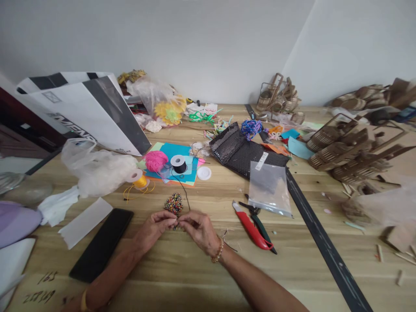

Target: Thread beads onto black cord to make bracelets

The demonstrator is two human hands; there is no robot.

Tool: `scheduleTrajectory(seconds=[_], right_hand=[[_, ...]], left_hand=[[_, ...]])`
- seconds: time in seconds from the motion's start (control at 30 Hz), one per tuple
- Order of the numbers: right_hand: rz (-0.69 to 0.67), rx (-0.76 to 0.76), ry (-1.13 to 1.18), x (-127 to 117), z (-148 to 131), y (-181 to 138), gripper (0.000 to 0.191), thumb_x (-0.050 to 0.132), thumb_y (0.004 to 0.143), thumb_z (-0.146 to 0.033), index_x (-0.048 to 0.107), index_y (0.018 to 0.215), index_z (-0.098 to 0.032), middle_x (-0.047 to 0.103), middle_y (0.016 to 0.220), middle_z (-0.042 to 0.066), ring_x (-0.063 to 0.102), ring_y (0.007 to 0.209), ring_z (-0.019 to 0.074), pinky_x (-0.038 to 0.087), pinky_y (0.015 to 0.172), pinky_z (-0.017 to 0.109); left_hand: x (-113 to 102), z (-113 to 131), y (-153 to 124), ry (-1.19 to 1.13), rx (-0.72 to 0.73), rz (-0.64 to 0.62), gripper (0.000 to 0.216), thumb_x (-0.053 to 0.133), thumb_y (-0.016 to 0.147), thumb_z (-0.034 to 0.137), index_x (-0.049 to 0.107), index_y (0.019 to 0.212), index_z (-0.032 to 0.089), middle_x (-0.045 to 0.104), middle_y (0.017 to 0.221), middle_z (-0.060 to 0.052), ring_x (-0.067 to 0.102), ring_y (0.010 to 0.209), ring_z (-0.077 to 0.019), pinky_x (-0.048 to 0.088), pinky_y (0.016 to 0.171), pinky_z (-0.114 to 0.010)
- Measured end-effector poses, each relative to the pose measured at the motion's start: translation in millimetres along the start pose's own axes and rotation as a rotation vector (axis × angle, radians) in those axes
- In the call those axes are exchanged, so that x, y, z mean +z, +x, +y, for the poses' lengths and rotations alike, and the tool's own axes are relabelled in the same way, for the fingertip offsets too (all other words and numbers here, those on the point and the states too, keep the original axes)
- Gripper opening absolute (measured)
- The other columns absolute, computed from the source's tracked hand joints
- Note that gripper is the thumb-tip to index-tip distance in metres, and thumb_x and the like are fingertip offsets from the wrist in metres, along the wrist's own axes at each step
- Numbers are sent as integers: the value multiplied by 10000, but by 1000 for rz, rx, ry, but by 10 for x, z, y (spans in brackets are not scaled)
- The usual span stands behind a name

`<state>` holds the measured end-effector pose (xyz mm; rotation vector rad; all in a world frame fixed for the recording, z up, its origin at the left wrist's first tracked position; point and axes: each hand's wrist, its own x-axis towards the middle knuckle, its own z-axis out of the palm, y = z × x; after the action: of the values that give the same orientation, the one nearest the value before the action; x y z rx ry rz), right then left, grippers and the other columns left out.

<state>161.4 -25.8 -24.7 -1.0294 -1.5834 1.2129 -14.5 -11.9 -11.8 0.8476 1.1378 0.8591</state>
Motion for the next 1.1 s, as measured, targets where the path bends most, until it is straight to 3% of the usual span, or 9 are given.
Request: scheduleTrajectory(seconds=[0.23, 0.5, 0.83, 1.1], right_hand=[[-4, 51, 45, 10, -7, -4, 299, 590, 856, -434, 673, 790, -154, 644, 691, 32, 557, 598, 116, 435, 552, 218], [1, 1, -7, -13, -7, -11, 279, 531, 895, -406, 618, 803, -157, 568, 684, 17, 492, 596, 112, 390, 543, 219], [56, -143, -40, -24, -94, -17, 242, 527, 902, -361, 602, 771, -172, 577, 731, 39, 515, 653, 131, 413, 577, 237], [12, -92, -80, -18, -106, -26, 215, 538, 889, -328, 614, 765, -169, 594, 724, 36, 522, 635, 124, 404, 555, 229]], left_hand=[[4, 22, -14, 40, 0, 7, 190, 796, 542, 278, 719, 668, 158, 690, 621, -12, 562, 608, -132, 437, 664, -262], [-31, -23, 13, 44, 23, 10, 187, 793, 564, 280, 724, 685, 154, 700, 641, -19, 569, 620, -133, 430, 677, -257], [-11, -11, 11, -33, 11, 15, 246, 829, 534, 303, 724, 687, 141, 695, 620, -25, 567, 597, -129, 419, 635, -258], [6, 5, 12, -76, -3, 11, 244, 843, 518, 304, 729, 672, 153, 692, 608, -13, 568, 603, -122, 421, 639, -247]])
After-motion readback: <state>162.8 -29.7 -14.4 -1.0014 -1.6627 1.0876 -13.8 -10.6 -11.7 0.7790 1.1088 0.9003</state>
